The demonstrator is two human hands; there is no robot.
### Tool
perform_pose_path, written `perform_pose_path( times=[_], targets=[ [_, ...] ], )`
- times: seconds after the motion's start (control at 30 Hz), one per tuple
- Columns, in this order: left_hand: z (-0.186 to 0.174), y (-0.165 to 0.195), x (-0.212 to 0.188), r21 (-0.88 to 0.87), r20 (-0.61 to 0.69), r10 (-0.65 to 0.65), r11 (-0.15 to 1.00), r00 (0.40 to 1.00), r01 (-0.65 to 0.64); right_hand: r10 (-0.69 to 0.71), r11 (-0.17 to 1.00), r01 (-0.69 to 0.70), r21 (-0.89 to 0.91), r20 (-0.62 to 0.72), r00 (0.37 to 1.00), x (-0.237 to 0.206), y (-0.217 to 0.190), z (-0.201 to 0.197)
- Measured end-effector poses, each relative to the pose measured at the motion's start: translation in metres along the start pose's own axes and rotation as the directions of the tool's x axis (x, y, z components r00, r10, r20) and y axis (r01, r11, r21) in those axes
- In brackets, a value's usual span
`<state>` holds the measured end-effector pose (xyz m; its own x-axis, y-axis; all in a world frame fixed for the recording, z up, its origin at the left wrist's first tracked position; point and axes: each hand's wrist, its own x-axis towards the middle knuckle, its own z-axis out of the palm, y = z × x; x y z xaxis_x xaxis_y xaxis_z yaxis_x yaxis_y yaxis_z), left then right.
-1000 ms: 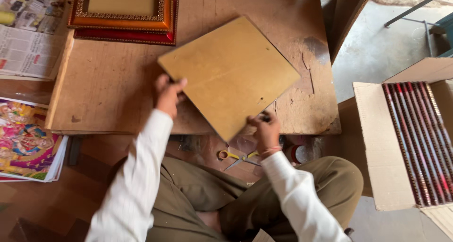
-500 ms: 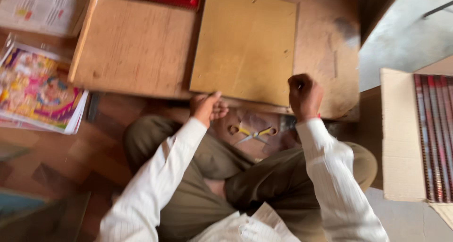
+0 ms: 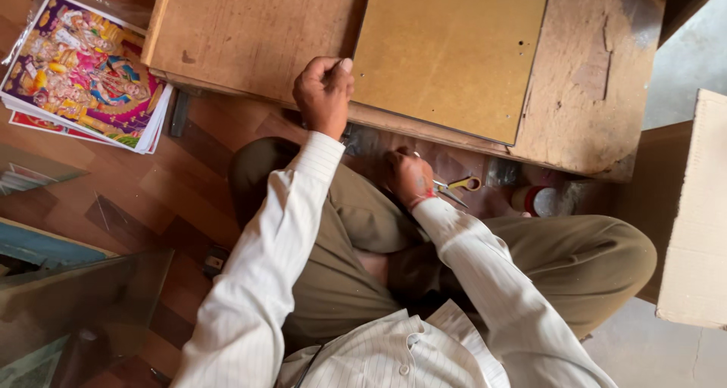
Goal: The person sits on the floor at a low workbench and fits small metal screw-eye hardware into pre-drilled holes in the hardboard backing of a picture frame, threading them by hand and tightening with a screwdriver. They then lift the framed religious print, place an ornate frame aside, and continue fitting hardware to another backing board.
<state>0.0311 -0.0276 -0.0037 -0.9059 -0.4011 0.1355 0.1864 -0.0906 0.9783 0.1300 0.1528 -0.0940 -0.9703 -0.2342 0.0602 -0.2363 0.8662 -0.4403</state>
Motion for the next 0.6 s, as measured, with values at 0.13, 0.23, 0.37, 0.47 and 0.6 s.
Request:
perform_pose_path(
  times=[0.13,0.23,0.37,0.47,0.6],
  targets=[
    [0.003,-0.013,0.003,0.058,0.011,0.107,0.993,0.994,-0.108,0.048,0.994,-0.05,-0.092,-0.018,0.999,0.027,-0.003,0.032],
    [0.005,-0.011,0.008,-0.06,-0.001,0.0,0.998,1.0,0.0,0.138,0.973,-0.126,-0.194,0.051,0.989,0.047,-0.012,0.031],
    [0.003,-0.004,0.01,0.027,0.025,0.015,1.0,1.0,-0.016,0.022,0.996,-0.024,-0.089,-0.025,0.999,0.044,-0.02,0.023],
    [0.003,-0.003,0.001,0.091,0.09,0.097,0.99,0.991,-0.105,0.049,0.999,-0.048,0.01,-0.129,0.99,0.03,-0.028,0.006],
    [0.012,0.0,-0.03,0.171,0.414,0.255,0.921,0.874,-0.35,0.223,0.739,-0.101,0.666,-0.101,0.969,0.002,-0.026,-0.045]
  ],
)
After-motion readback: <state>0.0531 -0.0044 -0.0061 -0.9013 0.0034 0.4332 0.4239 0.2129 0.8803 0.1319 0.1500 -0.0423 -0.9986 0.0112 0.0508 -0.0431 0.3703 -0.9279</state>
